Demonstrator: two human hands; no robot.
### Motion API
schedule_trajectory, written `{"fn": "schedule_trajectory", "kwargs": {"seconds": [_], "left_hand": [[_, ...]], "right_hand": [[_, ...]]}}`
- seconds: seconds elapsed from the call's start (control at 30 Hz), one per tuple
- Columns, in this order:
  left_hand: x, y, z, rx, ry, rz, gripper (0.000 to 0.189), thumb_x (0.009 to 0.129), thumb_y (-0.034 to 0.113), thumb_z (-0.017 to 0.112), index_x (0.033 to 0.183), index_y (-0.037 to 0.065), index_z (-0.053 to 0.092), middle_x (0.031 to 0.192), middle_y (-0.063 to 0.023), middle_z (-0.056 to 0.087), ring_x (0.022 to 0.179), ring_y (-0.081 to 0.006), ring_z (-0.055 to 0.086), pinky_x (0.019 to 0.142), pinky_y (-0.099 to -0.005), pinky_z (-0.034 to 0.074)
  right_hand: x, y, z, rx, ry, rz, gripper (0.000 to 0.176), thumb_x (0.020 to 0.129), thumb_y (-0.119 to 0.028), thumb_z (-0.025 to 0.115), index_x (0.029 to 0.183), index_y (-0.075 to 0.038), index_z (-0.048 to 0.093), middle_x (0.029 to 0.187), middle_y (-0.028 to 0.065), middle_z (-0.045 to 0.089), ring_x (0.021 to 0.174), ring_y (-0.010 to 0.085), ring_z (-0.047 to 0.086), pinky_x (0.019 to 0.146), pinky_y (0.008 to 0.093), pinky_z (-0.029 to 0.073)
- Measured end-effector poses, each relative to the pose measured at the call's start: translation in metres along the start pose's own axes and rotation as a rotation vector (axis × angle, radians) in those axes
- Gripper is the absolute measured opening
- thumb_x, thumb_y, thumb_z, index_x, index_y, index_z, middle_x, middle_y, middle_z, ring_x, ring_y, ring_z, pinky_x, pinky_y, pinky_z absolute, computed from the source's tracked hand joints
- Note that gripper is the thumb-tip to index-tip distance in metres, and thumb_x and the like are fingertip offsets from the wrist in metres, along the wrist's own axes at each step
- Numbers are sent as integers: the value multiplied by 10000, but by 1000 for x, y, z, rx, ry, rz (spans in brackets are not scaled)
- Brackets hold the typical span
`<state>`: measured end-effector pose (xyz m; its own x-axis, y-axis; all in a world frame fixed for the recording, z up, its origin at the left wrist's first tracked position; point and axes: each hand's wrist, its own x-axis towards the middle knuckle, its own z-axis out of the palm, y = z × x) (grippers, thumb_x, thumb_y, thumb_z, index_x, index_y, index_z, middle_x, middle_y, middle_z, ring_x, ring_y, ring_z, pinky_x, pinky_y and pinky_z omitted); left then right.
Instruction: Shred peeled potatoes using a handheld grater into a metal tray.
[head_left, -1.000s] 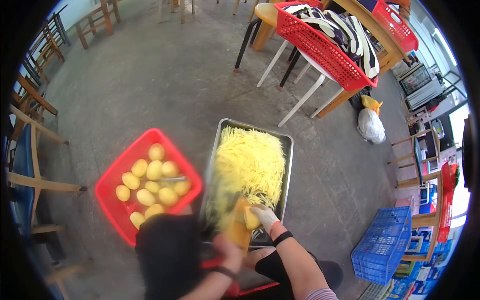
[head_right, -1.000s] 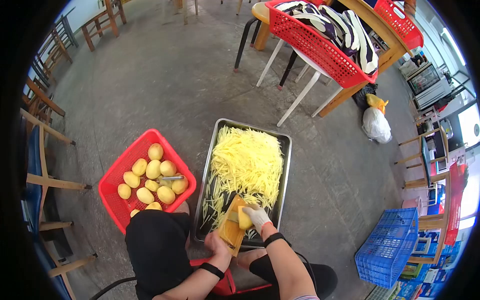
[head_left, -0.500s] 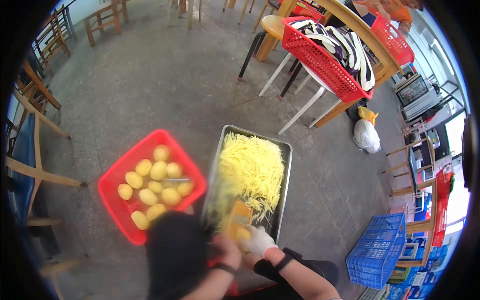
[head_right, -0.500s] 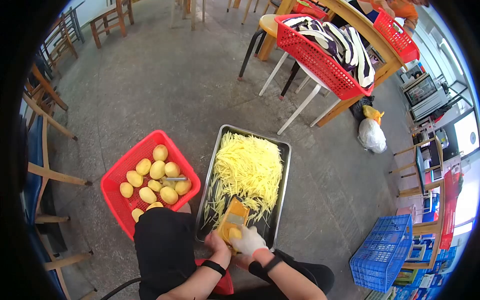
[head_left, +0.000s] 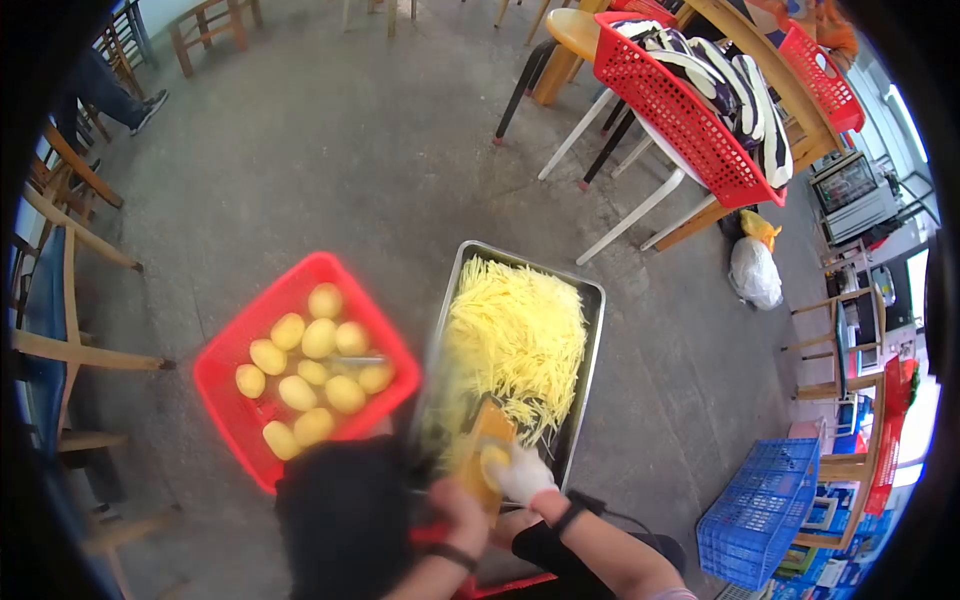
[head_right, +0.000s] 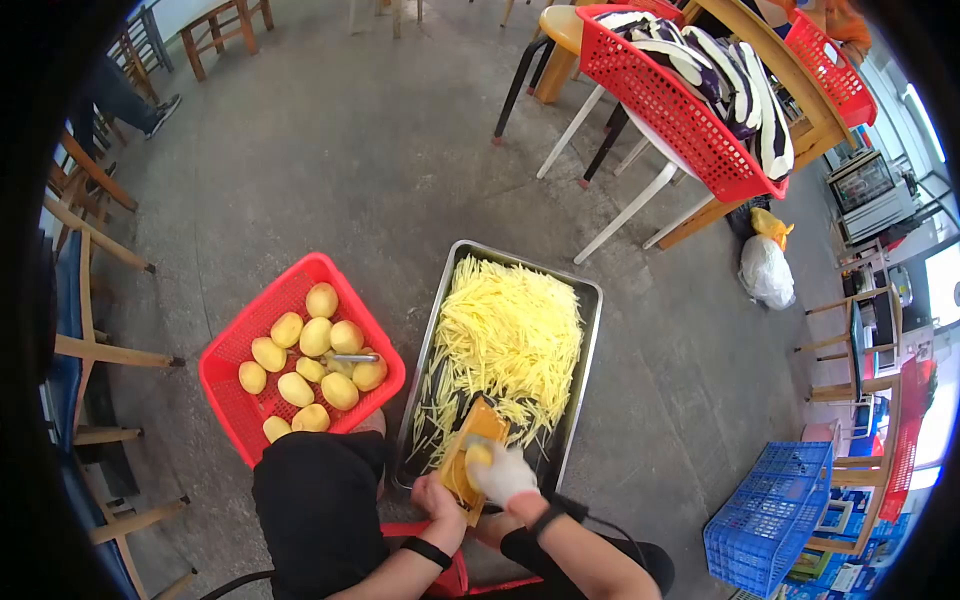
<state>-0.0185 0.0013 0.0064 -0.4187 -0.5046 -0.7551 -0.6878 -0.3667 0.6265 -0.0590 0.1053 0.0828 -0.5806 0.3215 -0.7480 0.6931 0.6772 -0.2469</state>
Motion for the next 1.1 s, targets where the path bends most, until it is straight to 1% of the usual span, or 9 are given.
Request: {"fn": "schedule_trajectory", "kwargs": {"seconds": [0.13,0.3,0.4,0.47,0.57,0.8,0.87,1.0,1.1], "left_hand": [[19,-33,-8,125,6,138,173,743,132,600,779,-36,579,761,-104,605,676,-205,562,672,-345,479],[9,-21,-4,110,14,117,164,755,124,585,780,-38,578,770,-103,610,687,-203,563,681,-346,477],[-2,-6,-1,151,20,102,159,758,116,572,783,-41,577,773,-104,611,689,-203,563,683,-349,478],[-9,4,2,59,-16,51,164,756,117,564,781,-45,579,773,-107,614,693,-205,566,685,-349,478],[-8,-6,3,67,6,132,170,754,116,561,780,-50,581,774,-113,617,698,-205,569,686,-347,478],[1,-21,-1,-17,11,61,174,754,123,564,789,-45,586,781,-115,620,713,-203,576,690,-350,478],[4,-21,2,104,22,116,173,750,127,566,786,-41,589,789,-117,623,716,-209,578,691,-349,477],[-5,-10,3,-11,22,20,174,748,129,569,784,-40,590,793,-116,622,713,-216,575,688,-344,475],[5,-21,-4,107,-36,151,174,749,128,569,787,-40,590,790,-111,617,703,-219,570,680,-345,475]], "right_hand": [[-29,9,14,0,43,-35,570,799,-467,541,1270,-146,515,1179,306,483,1061,449,552,904,476,459],[129,36,30,149,244,62,544,767,-410,570,1178,-56,596,974,270,645,927,395,630,830,416,502],[105,34,28,38,204,-36,532,781,-426,573,1179,-75,603,993,273,638,934,392,629,828,400,509],[39,24,5,67,3,-123,550,787,-446,586,1243,-140,565,1119,299,570,987,422,597,872,413,491],[-42,7,-3,-28,-25,-84,546,787,-459,580,1269,-207,534,1174,288,468,1061,445,547,918,446,455],[112,28,36,-4,261,36,521,775,-439,570,1164,-93,588,1153,306,507,1039,449,558,892,464,464],[102,16,16,94,195,98,519,789,-426,570,1160,-63,566,1178,304,500,1054,446,554,894,455,465],[-8,17,8,52,69,-145,577,788,-427,604,1252,-107,480,1169,285,502,1059,440,550,915,455,451],[-46,18,30,135,154,-199,521,788,-398,612,1223,-128,509,1183,276,479,1048,435,543,903,473,448]]}}
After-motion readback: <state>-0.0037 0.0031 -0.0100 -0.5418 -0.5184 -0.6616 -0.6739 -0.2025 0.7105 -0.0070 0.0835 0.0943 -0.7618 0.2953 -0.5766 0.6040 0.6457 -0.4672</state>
